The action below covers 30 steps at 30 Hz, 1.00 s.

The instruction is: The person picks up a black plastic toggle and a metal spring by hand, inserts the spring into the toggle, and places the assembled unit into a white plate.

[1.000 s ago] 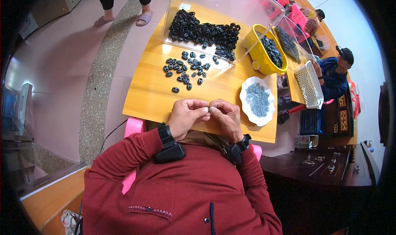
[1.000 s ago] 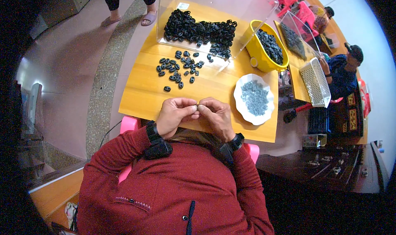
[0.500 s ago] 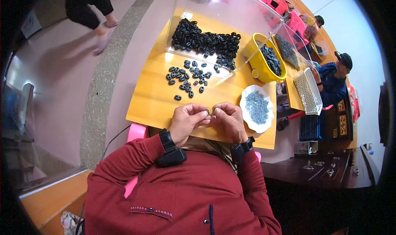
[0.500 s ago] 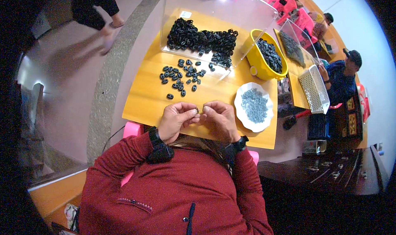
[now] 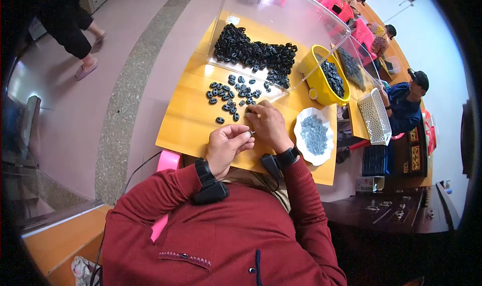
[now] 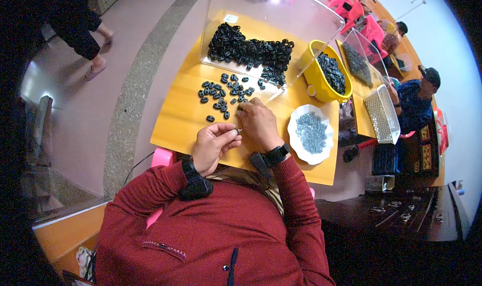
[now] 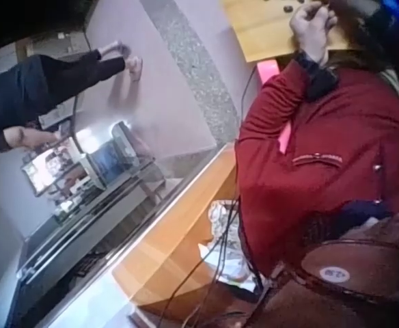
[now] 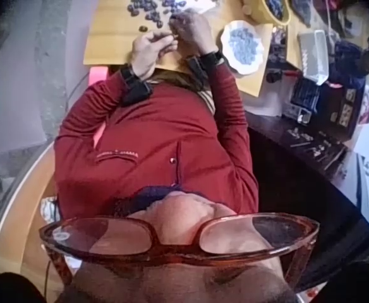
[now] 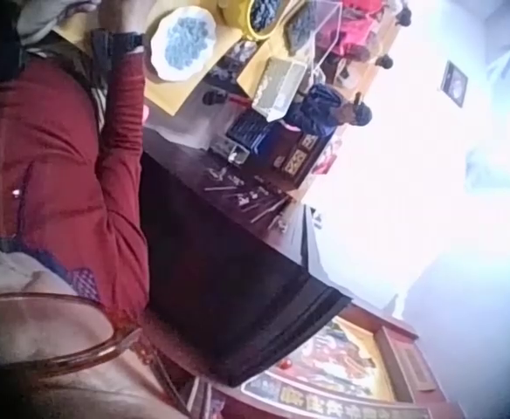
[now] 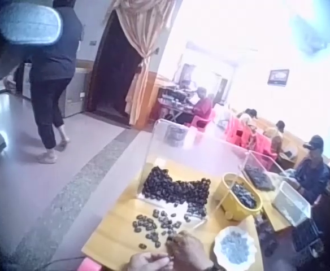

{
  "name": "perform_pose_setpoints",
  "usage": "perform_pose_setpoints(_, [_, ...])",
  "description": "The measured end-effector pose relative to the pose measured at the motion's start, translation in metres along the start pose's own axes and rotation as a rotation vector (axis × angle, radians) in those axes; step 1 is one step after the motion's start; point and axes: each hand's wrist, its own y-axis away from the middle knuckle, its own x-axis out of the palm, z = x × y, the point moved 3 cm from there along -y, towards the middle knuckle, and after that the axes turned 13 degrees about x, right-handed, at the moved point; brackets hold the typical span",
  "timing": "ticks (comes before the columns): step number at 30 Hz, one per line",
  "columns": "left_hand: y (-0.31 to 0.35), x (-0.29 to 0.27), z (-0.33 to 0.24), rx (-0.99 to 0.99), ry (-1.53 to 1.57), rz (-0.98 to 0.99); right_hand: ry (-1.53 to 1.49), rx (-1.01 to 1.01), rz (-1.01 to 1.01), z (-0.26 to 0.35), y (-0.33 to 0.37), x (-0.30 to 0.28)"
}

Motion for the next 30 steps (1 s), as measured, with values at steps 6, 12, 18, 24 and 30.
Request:
perform_pose_setpoints(6, [0.000,0.000,-0.001,-0.003,-0.008,-0.019,0.190,-0.107,0.066,0.010,0.015,-0.009])
perform_pose_setpoints(12, [0.000,-0.001,0.000,-0.005,-0.022,-0.012,-0.104,-0.047,-0.031,-0.009,0.026,-0.006])
perform_pose_setpoints(18, [0.000,-0.001,-0.002,-0.010,-0.026,-0.002,-1.057,0.332,0.199,-0.035,0.044,-0.003])
perform_pose_setpoints(24, [-0.001,-0.001,0.001,-0.011,-0.034,0.005,-1.320,0.502,0.282,-0.036,0.056,0.002])
perform_pose_setpoints(30, [-0.001,0.000,0.000,-0.025,-0.046,0.004,-1.372,0.483,0.330,-0.034,0.059,0.006])
